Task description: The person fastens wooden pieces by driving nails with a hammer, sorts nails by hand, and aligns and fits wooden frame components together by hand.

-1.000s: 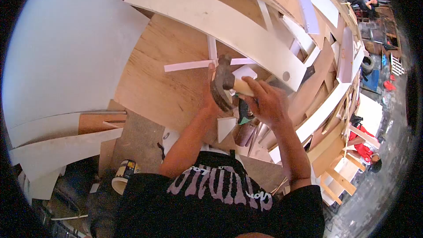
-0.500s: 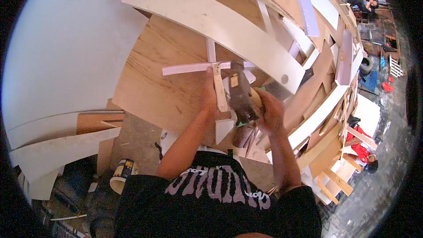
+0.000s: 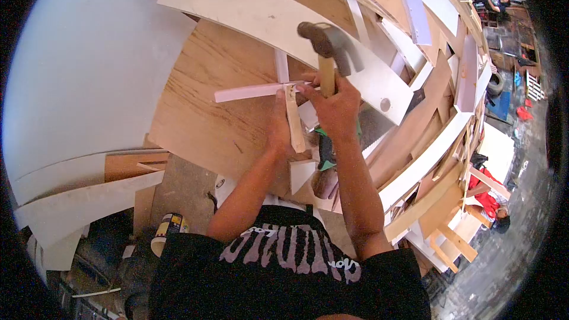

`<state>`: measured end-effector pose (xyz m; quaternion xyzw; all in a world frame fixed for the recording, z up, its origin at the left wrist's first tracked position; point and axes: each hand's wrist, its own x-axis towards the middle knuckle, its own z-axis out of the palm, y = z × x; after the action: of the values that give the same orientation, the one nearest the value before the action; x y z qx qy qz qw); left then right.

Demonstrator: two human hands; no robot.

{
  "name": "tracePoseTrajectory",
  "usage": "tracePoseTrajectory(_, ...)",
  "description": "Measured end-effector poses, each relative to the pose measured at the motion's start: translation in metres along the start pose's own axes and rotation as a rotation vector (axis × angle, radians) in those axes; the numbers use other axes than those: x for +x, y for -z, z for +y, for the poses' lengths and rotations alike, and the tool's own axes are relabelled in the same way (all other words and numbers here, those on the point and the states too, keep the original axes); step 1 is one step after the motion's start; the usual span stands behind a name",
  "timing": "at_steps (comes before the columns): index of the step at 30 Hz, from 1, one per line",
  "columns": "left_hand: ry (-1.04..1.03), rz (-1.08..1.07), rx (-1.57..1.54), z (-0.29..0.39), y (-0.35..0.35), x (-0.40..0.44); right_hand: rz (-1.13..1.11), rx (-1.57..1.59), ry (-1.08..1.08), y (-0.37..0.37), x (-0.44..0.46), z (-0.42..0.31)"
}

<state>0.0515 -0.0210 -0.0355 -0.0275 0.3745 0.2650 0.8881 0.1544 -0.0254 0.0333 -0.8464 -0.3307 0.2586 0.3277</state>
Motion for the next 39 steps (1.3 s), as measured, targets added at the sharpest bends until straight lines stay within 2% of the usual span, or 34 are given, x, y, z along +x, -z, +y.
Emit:
tracePoseTrajectory(2,-0.097,-0.014,0.153,-0.01,0.02,0.009,-0.007,-0.021,0.075,-0.006,-0.004,-0.007)
tracePoseTrajectory(3,-0.095,-0.013,0.145,-0.009,0.02,0.007,0.018,-0.132,0.142,-0.011,-0.005,0.002)
tracePoseTrajectory(5,-0.199,-0.047,0.381,-0.001,0.016,0.003,0.038,-0.24,0.216,-0.023,-0.005,0.027)
tracePoseTrajectory(7,-0.156,-0.02,0.333,-0.005,0.02,0.004,0.305,-0.358,0.65,-0.028,-0.009,0.049)
tracePoseTrajectory(8,-0.107,0.0,0.286,-0.007,0.022,0.005,0.301,-0.357,0.655,-0.025,-0.012,0.052)
tracePoseTrajectory(10,-0.032,0.008,0.185,-0.013,0.03,0.012,0.176,-0.152,0.583,-0.017,-0.014,0.039)
tracePoseTrajectory(11,0.046,0.015,0.09,-0.016,0.036,0.017,0.198,-0.028,0.755,-0.019,-0.008,0.028)
tracePoseTrajectory(12,0.043,0.014,0.09,-0.032,0.055,0.027,0.198,-0.027,0.757,-0.019,-0.008,0.027)
tracePoseTrajectory(13,-0.333,-0.018,0.659,-0.036,0.058,0.026,0.161,-0.074,0.715,-0.019,-0.01,0.027)
tracePoseTrajectory(15,-0.499,-0.03,0.975,-0.021,0.048,0.013,0.123,-0.124,0.67,-0.019,-0.012,0.025)
tracePoseTrajectory(16,-0.59,-0.018,1.125,-0.004,0.03,0.0,0.197,-0.191,0.57,-0.019,-0.013,0.018)
tracePoseTrajectory(17,-0.289,0.047,0.665,-0.006,0.024,0.0,0.273,-0.261,0.465,-0.017,-0.016,0.011)
tracePoseTrajectory(18,-0.222,-0.004,0.482,-0.01,0.025,0.006,0.274,-0.263,0.466,-0.011,-0.016,-0.002)
tracePoseTrajectory(19,-0.151,-0.043,0.29,-0.013,0.027,0.012,0.264,0.094,0.299,-0.005,-0.015,-0.019)
tracePoseTrajectory(20,-0.076,-0.066,0.108,-0.017,0.028,0.018,0.283,0.252,0.162,-0.001,-0.015,-0.016)
tracePoseTrajectory(21,-0.028,0.045,0.211,-0.008,0.018,0.008,0.321,0.418,0.03,0.004,-0.015,-0.014)
tracePoseTrajectory(22,-0.006,0.095,0.265,-0.004,0.012,0.003,0.33,0.419,0.033,0.012,-0.017,-0.007)
tracePoseTrajectory(23,0.019,0.143,0.316,0.0,0.006,-0.003,0.332,0.281,0.009,0.02,-0.021,-0.003)
tracePoseTrajectory(26,-0.009,0.105,0.232,0.006,0.005,-0.014,0.367,0.055,-0.02,0.026,-0.045,0.035)
tracePoseTrajectory(27,0.03,0.09,0.29,0.006,0.018,-0.012,0.361,-0.049,0.013,0.024,-0.056,0.05)
tracePoseTrajectory(29,0.06,0.075,0.371,-0.004,0.044,-0.007,0.275,-0.219,-0.18,0.029,-0.084,0.038)
tracePoseTrajectory(30,-0.039,0.105,0.38,-0.013,0.058,-0.004,0.286,-0.197,-0.18,0.027,-0.096,0.043)
tracePoseTrajectory(31,-0.091,0.111,0.4,-0.016,0.072,-0.005,0.31,-0.232,-0.066,0.021,-0.106,0.056)
tracePoseTrajectory(32,-0.143,0.117,0.42,-0.019,0.085,-0.005,0.292,-0.291,-0.04,0.024,-0.115,0.045)
tracePoseTrajectory(33,-0.151,0.089,0.555,-0.013,0.102,-0.013,0.276,-0.351,-0.014,0.026,-0.124,0.035)
tracePoseTrajectory(34,-0.161,0.059,0.687,-0.003,0.105,-0.024,0.297,-0.329,-0.02,0.023,-0.127,0.038)
tracePoseTrajectory(35,-0.165,0.047,0.713,0.003,0.105,-0.037,0.318,-0.261,0.069,0.018,-0.132,0.046)
tracePoseTrajectory(37,-0.245,0.103,0.895,0.021,0.084,-0.075,0.363,-0.182,0.151,0.016,-0.148,0.046)
tracePoseTrajectory(39,-0.281,0.057,1.013,0.029,0.089,-0.09,0.167,-0.178,-0.108,0.019,-0.17,0.043)
